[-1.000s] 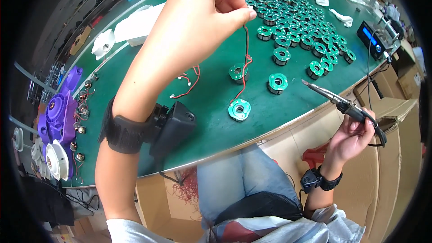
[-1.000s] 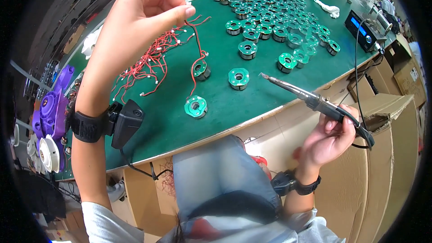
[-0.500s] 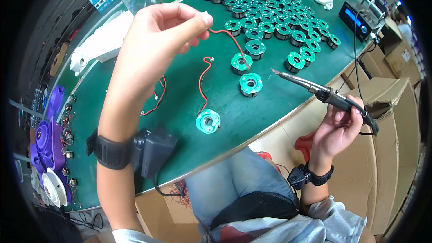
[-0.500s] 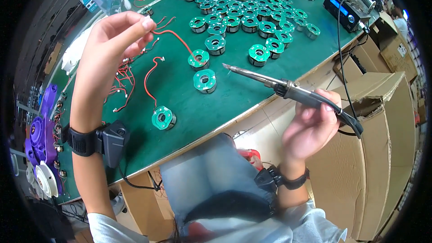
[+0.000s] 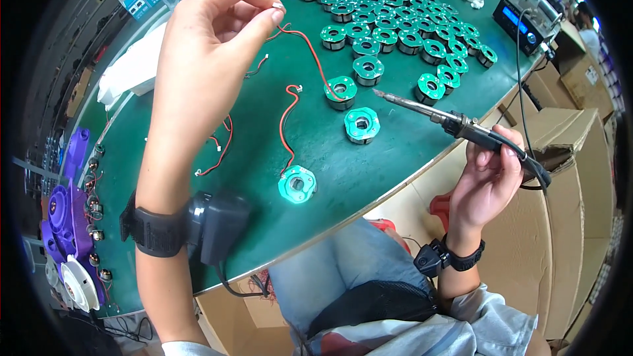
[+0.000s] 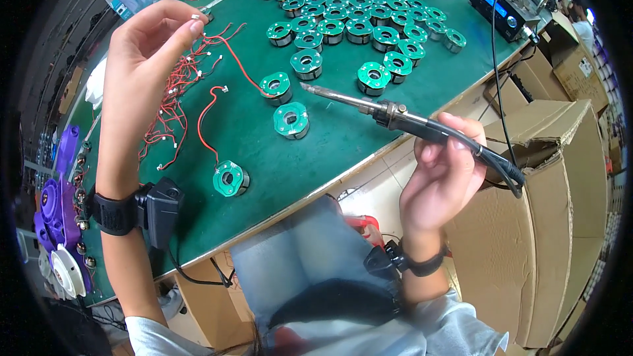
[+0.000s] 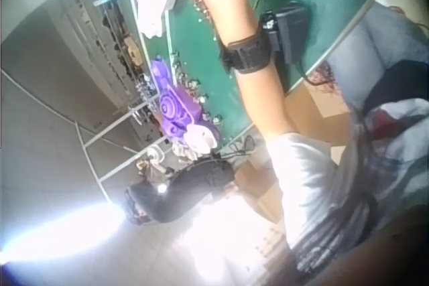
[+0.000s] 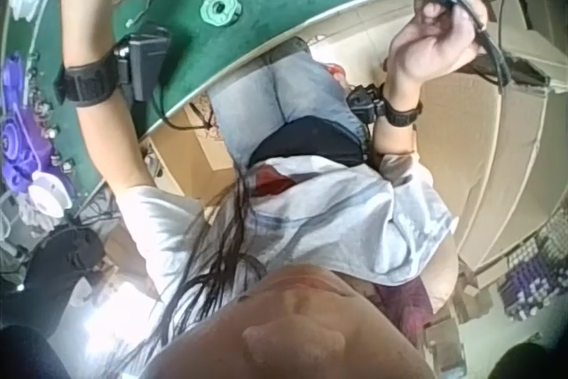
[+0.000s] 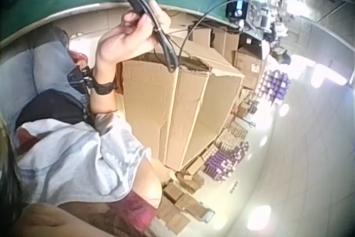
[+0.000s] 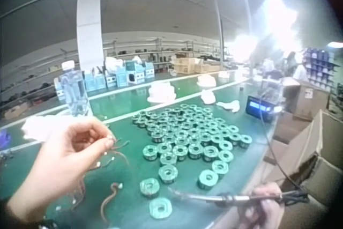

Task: Soldering wires and components onto small circular circuit boards at a factory workbench.

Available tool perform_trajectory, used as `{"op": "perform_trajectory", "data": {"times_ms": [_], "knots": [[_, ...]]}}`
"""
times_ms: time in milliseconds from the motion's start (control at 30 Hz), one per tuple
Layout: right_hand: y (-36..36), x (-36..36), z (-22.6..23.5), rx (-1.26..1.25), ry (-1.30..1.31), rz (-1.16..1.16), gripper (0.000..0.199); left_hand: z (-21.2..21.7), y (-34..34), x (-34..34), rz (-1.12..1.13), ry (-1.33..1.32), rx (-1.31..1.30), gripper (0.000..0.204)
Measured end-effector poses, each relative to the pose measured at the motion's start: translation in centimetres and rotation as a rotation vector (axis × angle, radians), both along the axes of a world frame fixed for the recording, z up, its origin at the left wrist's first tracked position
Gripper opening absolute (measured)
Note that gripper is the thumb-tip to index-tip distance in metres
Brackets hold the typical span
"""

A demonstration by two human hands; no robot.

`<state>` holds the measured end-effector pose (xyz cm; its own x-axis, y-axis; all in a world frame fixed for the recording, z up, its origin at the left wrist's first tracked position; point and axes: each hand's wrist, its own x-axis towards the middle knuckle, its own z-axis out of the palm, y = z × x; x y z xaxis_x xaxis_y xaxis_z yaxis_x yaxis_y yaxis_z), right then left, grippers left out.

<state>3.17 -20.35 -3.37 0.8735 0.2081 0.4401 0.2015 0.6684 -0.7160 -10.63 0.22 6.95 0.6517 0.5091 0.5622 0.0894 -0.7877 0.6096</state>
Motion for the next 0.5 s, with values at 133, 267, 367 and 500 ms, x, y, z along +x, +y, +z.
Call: {"op": "perform_trajectory", "data": {"times_ms": [133, 267, 367, 500], "knots": [[0.2, -0.3, 0.2, -0.012, -0.001, 0.002, 0.022, -0.1, -0.1, 0.2, -0.030, -0.045, -0.023, 0.008], [0.5, -0.6, 0.4, -0.016, -0.019, 0.073, 0.021, 0.0, -0.2, 0.3, -0.061, -0.025, -0.017, 0.007], [0.9, -1.0, 0.8, -0.047, -0.018, 0.074, 0.020, 0.4, -0.7, 0.3, -0.067, 0.037, -0.001, 0.008], [1.6, -1.4, 1.1, -0.065, -0.020, 0.084, 0.018, 0.7, -1.2, 0.3, -0.055, 0.037, 0.006, 0.008]]}}
